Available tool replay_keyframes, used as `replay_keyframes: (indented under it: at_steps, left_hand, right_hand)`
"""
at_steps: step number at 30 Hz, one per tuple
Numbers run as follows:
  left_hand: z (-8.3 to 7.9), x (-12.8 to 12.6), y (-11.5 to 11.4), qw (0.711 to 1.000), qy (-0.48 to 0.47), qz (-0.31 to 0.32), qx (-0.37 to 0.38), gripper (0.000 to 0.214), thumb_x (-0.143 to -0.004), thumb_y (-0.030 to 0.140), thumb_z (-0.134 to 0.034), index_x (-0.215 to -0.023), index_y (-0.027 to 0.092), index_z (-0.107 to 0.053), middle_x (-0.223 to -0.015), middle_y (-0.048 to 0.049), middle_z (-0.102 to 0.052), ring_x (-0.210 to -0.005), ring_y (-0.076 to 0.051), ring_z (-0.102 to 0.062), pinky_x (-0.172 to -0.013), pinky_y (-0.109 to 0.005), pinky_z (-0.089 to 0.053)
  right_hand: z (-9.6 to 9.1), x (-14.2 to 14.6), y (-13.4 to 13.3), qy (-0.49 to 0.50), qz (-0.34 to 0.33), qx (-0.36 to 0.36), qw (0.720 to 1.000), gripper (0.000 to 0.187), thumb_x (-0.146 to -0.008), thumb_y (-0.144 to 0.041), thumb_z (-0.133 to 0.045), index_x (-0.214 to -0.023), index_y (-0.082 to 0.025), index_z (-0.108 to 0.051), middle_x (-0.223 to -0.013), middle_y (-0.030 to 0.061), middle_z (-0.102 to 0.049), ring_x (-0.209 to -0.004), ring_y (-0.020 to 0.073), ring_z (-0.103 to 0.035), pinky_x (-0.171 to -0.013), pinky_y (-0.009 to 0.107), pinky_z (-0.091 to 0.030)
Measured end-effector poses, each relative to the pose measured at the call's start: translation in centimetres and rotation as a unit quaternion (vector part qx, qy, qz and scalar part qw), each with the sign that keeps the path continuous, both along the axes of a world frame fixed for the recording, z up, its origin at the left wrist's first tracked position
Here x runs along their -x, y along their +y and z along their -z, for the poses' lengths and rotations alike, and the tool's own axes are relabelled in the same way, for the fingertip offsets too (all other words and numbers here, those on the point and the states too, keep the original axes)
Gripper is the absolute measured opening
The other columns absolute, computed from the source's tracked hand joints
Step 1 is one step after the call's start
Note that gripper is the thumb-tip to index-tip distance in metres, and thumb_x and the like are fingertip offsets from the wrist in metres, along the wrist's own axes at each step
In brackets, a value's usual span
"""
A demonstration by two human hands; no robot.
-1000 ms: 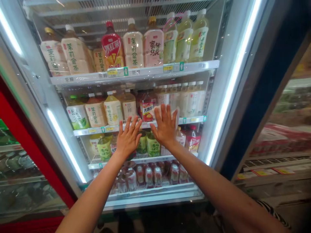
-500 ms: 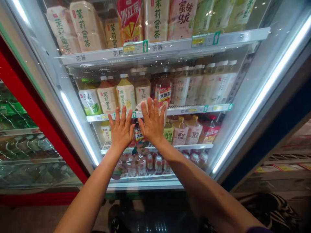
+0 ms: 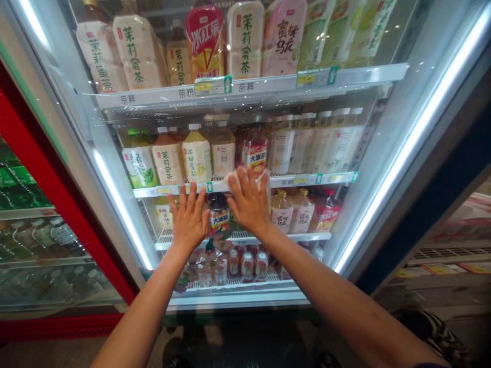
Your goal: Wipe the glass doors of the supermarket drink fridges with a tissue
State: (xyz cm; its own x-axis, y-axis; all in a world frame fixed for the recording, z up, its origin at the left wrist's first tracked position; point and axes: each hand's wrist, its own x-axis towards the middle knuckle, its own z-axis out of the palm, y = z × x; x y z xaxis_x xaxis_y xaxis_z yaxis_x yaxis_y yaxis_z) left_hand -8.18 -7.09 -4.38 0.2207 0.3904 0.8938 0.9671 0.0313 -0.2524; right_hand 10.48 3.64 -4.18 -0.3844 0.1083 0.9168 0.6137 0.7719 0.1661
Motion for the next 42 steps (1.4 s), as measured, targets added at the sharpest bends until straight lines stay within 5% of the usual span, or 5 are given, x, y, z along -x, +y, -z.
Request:
replay_keyframes:
  at_steps: [16, 22, 28, 35, 42]
  left_hand:
    - [-2.8, -14.1, 7.3, 0.994, 0.074, 0.082, -0.005, 0.079, -0.099, 0.033, -0.051, -0.164, 0.023, -0.009, -0.170, -0.0036, -0.006, -0.159, -0.025, 0.004, -0.131, -0.051, 0.004]
    - [-3.6, -16.9, 9.1, 0.989, 0.112, 0.092, 0.008, 0.078, -0.099, 0.034, -0.051, -0.164, 0.022, -0.011, -0.170, -0.0039, -0.009, -0.159, -0.027, 0.002, -0.131, -0.053, 0.004]
    - [-2.0, -17.8, 10.6, 0.990, 0.125, 0.061, 0.032, 0.075, -0.099, 0.033, -0.052, -0.163, 0.021, -0.017, -0.168, -0.0058, -0.023, -0.159, -0.024, -0.003, -0.131, -0.052, 0.006]
    - [-1.9, -17.6, 10.6, 0.990, 0.132, 0.039, 0.028, 0.074, -0.099, 0.035, -0.051, -0.163, 0.021, -0.018, -0.166, -0.0062, -0.028, -0.159, -0.024, -0.006, -0.131, -0.054, 0.006]
    - [-2.0, -17.7, 10.1, 0.988, 0.130, 0.046, 0.069, 0.070, -0.099, 0.033, -0.049, -0.162, 0.019, -0.024, -0.167, -0.0068, -0.028, -0.159, -0.025, -0.003, -0.131, -0.055, 0.005]
  right_hand:
    - [5.9, -15.6, 6.7, -0.113, 0.013, -0.069, 0.991, 0.079, -0.102, -0.049, -0.044, -0.166, -0.024, -0.004, -0.168, 0.0075, -0.030, -0.158, 0.0244, -0.021, -0.131, 0.058, -0.015]
    - [0.3, -22.3, 11.5, 0.031, 0.077, -0.032, 0.996, 0.082, -0.103, -0.055, -0.035, -0.165, -0.020, 0.006, -0.173, 0.0112, -0.005, -0.160, 0.0327, -0.006, -0.127, 0.068, -0.007]
    - [6.0, -23.4, 10.2, -0.032, 0.045, -0.054, 0.997, 0.080, -0.101, -0.055, -0.034, -0.166, -0.023, 0.001, -0.174, 0.0043, 0.002, -0.160, 0.0305, -0.008, -0.128, 0.062, -0.016]
    - [0.2, -26.4, 13.2, 0.161, 0.127, 0.040, 0.978, 0.074, -0.105, -0.044, -0.026, -0.164, -0.020, 0.011, -0.173, 0.0076, 0.013, -0.160, 0.0350, 0.006, -0.125, 0.071, -0.004]
    - [4.9, -20.3, 8.6, 0.091, 0.095, 0.047, 0.990, 0.084, -0.102, -0.043, -0.041, -0.165, -0.019, 0.009, -0.172, 0.0091, 0.009, -0.160, 0.0333, 0.000, -0.126, 0.069, -0.014]
